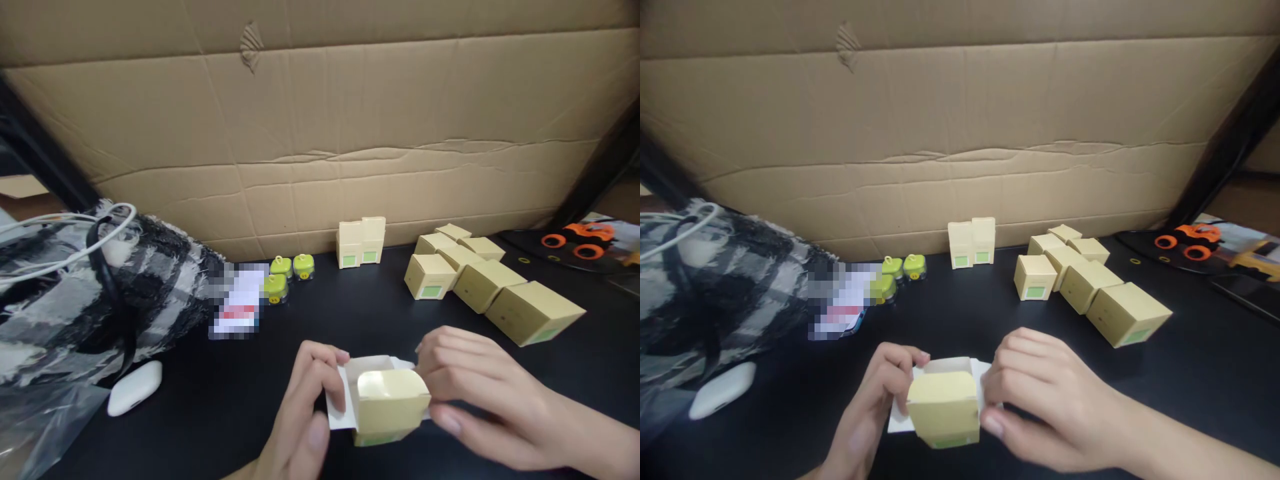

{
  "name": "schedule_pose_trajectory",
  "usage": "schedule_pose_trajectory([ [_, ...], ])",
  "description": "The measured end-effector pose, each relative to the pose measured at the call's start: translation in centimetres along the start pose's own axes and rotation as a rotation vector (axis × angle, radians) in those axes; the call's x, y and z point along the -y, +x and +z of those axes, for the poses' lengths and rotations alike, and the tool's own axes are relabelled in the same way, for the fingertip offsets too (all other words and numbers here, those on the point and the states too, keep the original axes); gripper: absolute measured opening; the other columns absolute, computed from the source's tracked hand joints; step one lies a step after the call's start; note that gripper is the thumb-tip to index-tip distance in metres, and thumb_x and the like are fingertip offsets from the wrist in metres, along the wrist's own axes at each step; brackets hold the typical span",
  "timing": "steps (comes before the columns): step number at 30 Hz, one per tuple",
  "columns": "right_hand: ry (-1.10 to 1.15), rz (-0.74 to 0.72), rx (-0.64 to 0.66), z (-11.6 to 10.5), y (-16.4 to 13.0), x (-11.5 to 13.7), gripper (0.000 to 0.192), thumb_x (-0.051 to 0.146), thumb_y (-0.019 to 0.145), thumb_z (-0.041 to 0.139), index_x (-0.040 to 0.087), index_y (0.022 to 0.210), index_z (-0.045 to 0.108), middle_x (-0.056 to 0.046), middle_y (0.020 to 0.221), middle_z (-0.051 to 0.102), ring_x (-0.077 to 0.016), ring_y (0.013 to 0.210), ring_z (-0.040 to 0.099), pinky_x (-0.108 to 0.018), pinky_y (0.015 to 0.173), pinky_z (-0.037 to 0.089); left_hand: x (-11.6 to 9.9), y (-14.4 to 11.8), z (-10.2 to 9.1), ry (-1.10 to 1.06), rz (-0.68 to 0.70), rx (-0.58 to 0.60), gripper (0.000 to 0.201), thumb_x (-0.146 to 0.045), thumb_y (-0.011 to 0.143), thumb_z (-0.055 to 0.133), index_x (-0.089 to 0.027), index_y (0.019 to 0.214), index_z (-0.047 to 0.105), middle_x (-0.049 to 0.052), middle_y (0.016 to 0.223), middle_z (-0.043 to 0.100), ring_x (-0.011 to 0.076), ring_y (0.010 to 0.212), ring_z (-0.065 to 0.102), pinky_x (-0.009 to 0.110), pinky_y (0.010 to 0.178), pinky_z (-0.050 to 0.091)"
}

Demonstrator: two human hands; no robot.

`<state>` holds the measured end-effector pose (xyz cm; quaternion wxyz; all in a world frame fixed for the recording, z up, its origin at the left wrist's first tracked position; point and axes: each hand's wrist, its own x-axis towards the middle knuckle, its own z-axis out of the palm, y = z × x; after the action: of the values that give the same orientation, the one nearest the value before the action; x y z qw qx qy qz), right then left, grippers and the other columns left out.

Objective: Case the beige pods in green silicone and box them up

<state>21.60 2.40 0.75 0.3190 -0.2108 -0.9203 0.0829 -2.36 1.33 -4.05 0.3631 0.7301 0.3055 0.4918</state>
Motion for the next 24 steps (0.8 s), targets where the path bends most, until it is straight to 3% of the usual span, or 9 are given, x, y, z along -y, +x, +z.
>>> schedule_pose_trajectory([
  [3,0.142,0.179,-0.092,0.6,-0.1,-0.2,0.008,0.027,0.096,0.047,0.025,0.091,0.052,-0.001,0.073,0.062,-0.0148,0.065,0.059,-0.028,0.060,0.049,-0.2,0.3,0.0,-0.034,-0.122,-0.028,0.032,-0.040,0.097,0.036,-0.022,0.073,0.048,0.001,0.084,0.046,0.0177,0.091,0.050,0.027,0.081,0.042],
  [6,0.227,0.299,-0.085,0.7,0.0,0.0,0.028,0.047,0.083,0.066,0.026,0.096,0.053,0.001,0.083,0.063,-0.0147,0.074,0.062,-0.025,0.064,0.051,0.2,0.2,0.0,-0.016,-0.106,-0.020,0.021,-0.044,0.093,0.046,-0.025,0.094,0.055,0.001,0.088,0.046,0.0170,0.088,0.051,0.026,0.078,0.045],
  [9,0.186,0.342,0.038,0.1,0.2,0.7,0.062,0.048,0.056,0.086,0.028,0.104,0.052,0.000,0.092,0.065,-0.0192,0.081,0.066,-0.027,0.067,0.055,0.9,0.0,-0.1,0.054,-0.071,0.103,0.056,-0.065,0.077,0.057,-0.028,0.120,0.059,0.005,0.103,0.044,0.0220,0.095,0.053,0.034,0.084,0.050],
  [13,0.152,0.351,0.152,-1.1,0.4,1.2,0.077,0.036,0.053,0.089,0.032,0.118,0.049,-0.001,0.101,0.066,-0.0214,0.088,0.067,-0.029,0.072,0.057,0.6,0.5,0.0,0.012,-0.102,0.221,0.081,-0.064,0.061,0.073,-0.032,0.133,0.052,0.010,0.129,0.046,0.0315,0.117,0.051,0.044,0.101,0.042],
  [15,0.195,0.362,0.154,-1.6,1.0,0.5,0.076,0.039,0.058,0.087,0.032,0.123,0.047,-0.001,0.103,0.064,-0.0207,0.092,0.066,-0.028,0.076,0.057,-0.1,0.9,0.1,-0.046,-0.217,0.264,0.085,-0.061,0.060,0.075,-0.029,0.135,0.050,0.010,0.124,0.055,0.0298,0.112,0.056,0.043,0.100,0.044],
  [17,0.224,0.363,0.107,-1.6,2.4,-1.0,0.060,0.044,0.074,0.075,0.029,0.125,0.047,-0.002,0.100,0.063,-0.0194,0.093,0.065,-0.030,0.080,0.056,-0.5,1.1,0.2,-0.041,-0.291,0.264,0.087,-0.060,0.058,0.077,-0.026,0.134,0.051,0.010,0.118,0.060,0.0287,0.108,0.059,0.042,0.099,0.045],
  [20,0.168,0.339,0.004,-0.2,6.0,-4.5,0.041,0.039,0.091,0.054,0.022,0.127,0.044,-0.006,0.102,0.061,-0.0193,0.096,0.063,-0.037,0.086,0.054,-0.2,1.0,0.1,0.021,-0.228,0.279,0.088,-0.053,0.057,0.080,-0.026,0.135,0.049,0.010,0.121,0.059,0.0296,0.111,0.057,0.043,0.101,0.042],
  [22,0.117,0.315,0.007,1.6,9.0,-7.0,0.048,0.034,0.087,0.062,0.019,0.129,0.044,-0.011,0.119,0.057,-0.0233,0.109,0.057,-0.043,0.095,0.048,0.3,0.9,0.0,0.047,-0.160,0.339,0.095,-0.048,0.054,0.082,-0.025,0.138,0.045,0.011,0.121,0.059,0.0301,0.109,0.059,0.044,0.100,0.044],
  [24,0.063,0.296,0.024,3.6,12.1,-9.2,0.043,0.031,0.088,0.063,0.017,0.127,0.050,-0.011,0.130,0.052,-0.0279,0.116,0.053,-0.051,0.095,0.045,0.6,0.9,-0.1,0.064,-0.133,0.387,0.102,-0.044,0.049,0.084,-0.024,0.141,0.042,0.012,0.123,0.058,0.0308,0.110,0.058,0.043,0.099,0.045],
])
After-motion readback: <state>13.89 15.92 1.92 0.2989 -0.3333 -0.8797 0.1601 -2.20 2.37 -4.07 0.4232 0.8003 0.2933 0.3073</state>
